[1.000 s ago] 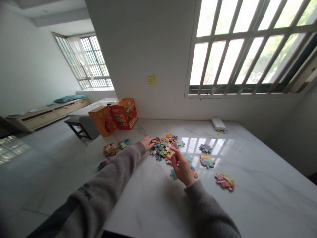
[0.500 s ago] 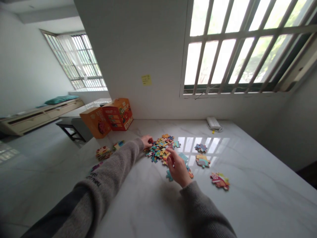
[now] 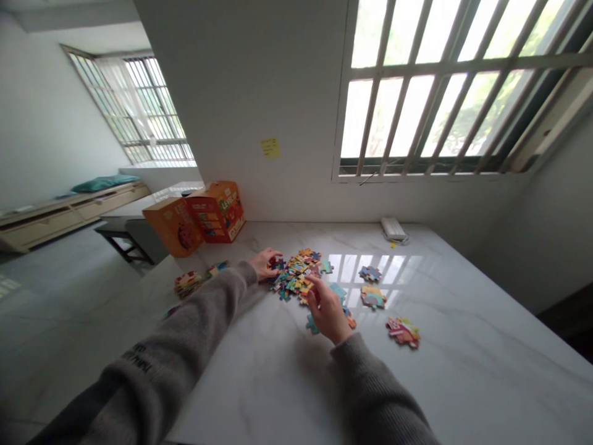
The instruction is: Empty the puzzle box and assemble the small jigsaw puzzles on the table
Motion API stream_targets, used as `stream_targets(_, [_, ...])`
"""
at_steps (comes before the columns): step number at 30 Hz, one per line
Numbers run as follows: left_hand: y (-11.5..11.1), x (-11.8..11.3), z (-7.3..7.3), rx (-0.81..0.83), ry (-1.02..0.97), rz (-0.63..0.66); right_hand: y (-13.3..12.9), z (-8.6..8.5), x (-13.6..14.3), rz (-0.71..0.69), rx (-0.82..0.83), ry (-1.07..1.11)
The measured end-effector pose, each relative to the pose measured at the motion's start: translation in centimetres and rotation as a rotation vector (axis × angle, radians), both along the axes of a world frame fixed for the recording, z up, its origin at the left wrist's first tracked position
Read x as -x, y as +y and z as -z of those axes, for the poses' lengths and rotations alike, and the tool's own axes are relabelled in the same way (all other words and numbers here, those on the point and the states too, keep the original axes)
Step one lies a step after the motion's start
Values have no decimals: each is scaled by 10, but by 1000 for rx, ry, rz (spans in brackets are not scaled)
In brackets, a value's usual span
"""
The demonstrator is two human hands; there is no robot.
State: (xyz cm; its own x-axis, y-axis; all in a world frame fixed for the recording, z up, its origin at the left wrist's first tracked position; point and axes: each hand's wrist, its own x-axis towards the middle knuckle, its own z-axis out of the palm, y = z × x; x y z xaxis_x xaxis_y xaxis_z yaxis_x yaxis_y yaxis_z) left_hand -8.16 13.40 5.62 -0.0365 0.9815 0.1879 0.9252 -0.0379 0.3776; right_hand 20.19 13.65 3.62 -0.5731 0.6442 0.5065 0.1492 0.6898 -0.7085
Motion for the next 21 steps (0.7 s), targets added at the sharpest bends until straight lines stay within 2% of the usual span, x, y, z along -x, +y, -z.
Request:
stream_targets(3, [-27, -30, -7, -200, -134, 137, -2, 2, 4, -36, 156, 31])
stream_targets(6, [-60, -68, -7, -316, -201, 199, -5, 4, 10, -122, 365, 78])
stream_targets(8, [-77, -89, -3, -380, -235, 238, -7, 4, 13, -162, 416, 87])
stream_targets(10, [-87, -101, 3, -432, -297, 240, -8, 4, 14, -147, 401, 92])
stream_targets(13, [-91, -103, 11, -426, -510, 180, -9, 3, 13, -97, 408, 113])
stream_targets(17, [-89, -95, 19, -310, -855, 86, -9, 3, 11, -110, 459, 93])
stream_targets(21, [-91, -101, 26, -166, -1095, 121, -9, 7, 13, -164, 440, 48])
